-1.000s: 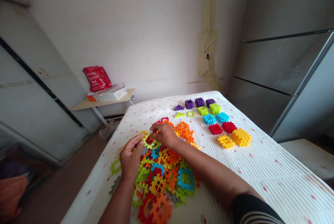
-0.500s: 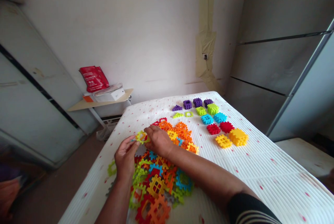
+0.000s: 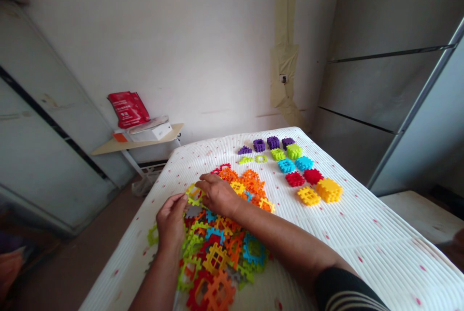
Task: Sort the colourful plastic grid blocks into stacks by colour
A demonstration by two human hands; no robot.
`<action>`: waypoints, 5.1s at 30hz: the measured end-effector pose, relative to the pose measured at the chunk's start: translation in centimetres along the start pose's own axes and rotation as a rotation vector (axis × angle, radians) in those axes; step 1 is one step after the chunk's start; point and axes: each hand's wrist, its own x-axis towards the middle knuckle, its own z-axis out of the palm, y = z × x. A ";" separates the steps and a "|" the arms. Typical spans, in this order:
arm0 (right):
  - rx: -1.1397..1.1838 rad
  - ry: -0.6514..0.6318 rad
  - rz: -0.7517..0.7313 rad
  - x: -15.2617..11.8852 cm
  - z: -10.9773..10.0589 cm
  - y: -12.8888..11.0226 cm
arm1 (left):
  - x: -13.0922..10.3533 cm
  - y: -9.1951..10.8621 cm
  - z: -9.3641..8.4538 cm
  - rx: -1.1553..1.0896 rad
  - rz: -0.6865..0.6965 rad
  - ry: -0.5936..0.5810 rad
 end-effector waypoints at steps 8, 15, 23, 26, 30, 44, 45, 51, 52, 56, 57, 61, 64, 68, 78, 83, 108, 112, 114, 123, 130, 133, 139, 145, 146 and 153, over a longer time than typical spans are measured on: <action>-0.042 -0.018 0.062 -0.1 0.5 -0.4 | 0.3 -0.7 -0.1 -0.082 -0.036 0.051; -0.200 -0.066 0.013 -0.2 0.4 -0.9 | 0.1 -0.4 0.3 -0.081 -0.041 0.024; -0.262 0.098 0.376 0.2 -2.0 5.3 | -0.2 0.0 0.0 -0.037 0.029 0.018; -0.409 0.128 0.734 -0.7 -3.8 9.7 | -0.1 -0.1 0.0 -0.053 0.035 0.031; -0.537 0.076 0.964 -2.4 -4.6 13.6 | 0.0 -0.4 0.0 -0.042 0.044 0.021; -0.561 -0.012 1.093 -3.3 -3.3 16.3 | 0.2 -0.9 -0.1 -0.032 0.031 0.011; -0.562 -0.010 1.096 -3.3 -3.3 16.3 | 0.2 -0.9 -0.1 -0.030 0.031 0.010; -0.573 -0.019 1.108 -3.1 -3.2 16.2 | 0.2 -0.8 -0.1 -0.022 0.036 0.002; -0.574 -0.022 1.109 -3.0 -3.2 16.2 | 0.1 -0.7 -0.1 -0.022 0.038 0.002; -0.565 -0.031 1.126 -2.9 -3.2 16.5 | 0.0 -0.2 -0.1 0.000 0.042 0.012; -0.560 -0.033 1.128 -2.9 -3.2 16.6 | 0.0 -0.1 -0.2 0.019 0.051 0.017; -0.560 -0.031 1.130 -2.8 -3.1 16.9 | 0.2 0.1 -0.7 0.188 0.169 -0.024; -0.560 -0.035 1.123 -3.0 -3.1 16.7 | 0.3 -0.1 -0.8 0.390 0.354 -0.255; -0.571 -0.045 1.067 -3.4 -3.3 15.9 | 0.1 -0.7 -0.2 0.639 0.505 -0.529; -0.544 -0.070 0.868 -1.8 -6.1 12.2 | -0.2 -0.6 0.2 0.431 0.386 -0.354; -0.376 -0.159 0.577 -0.5 -6.7 9.7 | 0.1 -0.4 -0.2 0.160 0.082 -0.164; -0.116 -0.094 0.044 0.2 0.5 -0.9 | 0.5 -0.9 -0.5 -0.192 -0.071 -0.116; -0.062 -0.071 0.084 0.5 -0.1 -0.4 | 0.3 -0.7 -0.4 -0.202 -0.046 -0.135; -0.078 -0.033 0.164 0.8 -1.0 1.0 | 0.2 -0.4 -0.4 -0.192 -0.016 -0.140; -0.546 0.129 0.864 -1.9 -4.4 12.9 | 0.1 -0.5 -0.2 -0.161 0.006 -0.132; -0.584 0.026 1.030 -4.0 -3.6 16.3 | -0.1 -0.3 0.0 -0.165 -0.003 -0.129; -0.590 0.012 1.037 -3.9 -3.4 16.7 | -0.1 -0.4 0.0 -0.170 -0.005 -0.131; -0.591 -0.021 1.054 -3.8 -3.3 17.1 | -0.1 -0.3 0.0 -0.176 -0.009 -0.137; -0.580 -0.018 1.028 -4.0 -3.3 17.2 | -0.3 0.1 0.0 -0.161 -0.020 -0.132; -0.579 -0.018 1.024 -4.0 -3.3 17.2 | -0.3 0.1 0.0 -0.157 -0.017 -0.135; -0.574 -0.037 1.034 -3.9 -3.3 16.9 | 0.3 -0.2 -0.6 -0.067 0.068 -0.012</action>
